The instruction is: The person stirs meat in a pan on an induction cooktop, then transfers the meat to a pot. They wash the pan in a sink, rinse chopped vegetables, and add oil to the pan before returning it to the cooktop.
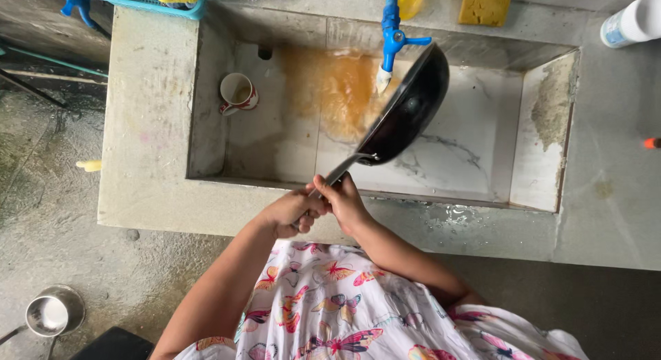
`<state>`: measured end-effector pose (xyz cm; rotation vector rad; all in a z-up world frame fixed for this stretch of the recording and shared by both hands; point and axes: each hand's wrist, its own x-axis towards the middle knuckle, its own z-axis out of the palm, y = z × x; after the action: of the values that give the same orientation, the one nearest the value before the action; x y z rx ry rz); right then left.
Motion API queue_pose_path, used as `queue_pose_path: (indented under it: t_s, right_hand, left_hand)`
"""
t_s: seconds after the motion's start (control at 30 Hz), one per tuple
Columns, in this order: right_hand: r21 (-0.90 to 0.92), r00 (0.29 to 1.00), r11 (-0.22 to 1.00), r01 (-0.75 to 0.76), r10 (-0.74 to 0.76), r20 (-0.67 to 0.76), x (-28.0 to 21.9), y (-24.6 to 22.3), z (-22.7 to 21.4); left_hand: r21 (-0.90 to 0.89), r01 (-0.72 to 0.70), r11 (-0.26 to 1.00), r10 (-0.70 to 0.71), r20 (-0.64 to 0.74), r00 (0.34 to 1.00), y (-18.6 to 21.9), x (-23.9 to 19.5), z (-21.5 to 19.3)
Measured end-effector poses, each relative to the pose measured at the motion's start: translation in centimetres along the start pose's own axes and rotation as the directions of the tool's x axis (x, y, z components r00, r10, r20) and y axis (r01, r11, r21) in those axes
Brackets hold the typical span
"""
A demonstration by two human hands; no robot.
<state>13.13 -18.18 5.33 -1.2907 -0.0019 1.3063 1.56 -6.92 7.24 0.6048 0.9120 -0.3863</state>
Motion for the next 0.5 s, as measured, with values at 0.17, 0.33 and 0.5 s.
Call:
queue_pose_path:
  t_s: [0.17,0.33,0.5]
  right_hand:
    - [-0.169,0.99,0.977,0.129,-0.135,-0.026,-2.4,-1.0,-1.3]
    - [0.009,0.997,0.998,-0.055,0.055,0.052,-1.2,-1.1,-3.5]
    - [-0.46,0.954,0.887,-0.046,0.175,0.242,-0.3,-1.5,-6.2]
  left_hand:
    - [-0.01,-0.062,0.998,0.063,0.132,0.989,-1.3,-0.3,1.5]
    - [0.582,-0.338,0.74,0.529,-0.193,0.827,-3.5,0.9,4.0]
    - [0.874,-0.141,0.465,0.731,-0.289,0.618,-5.6,0.9,3.0]
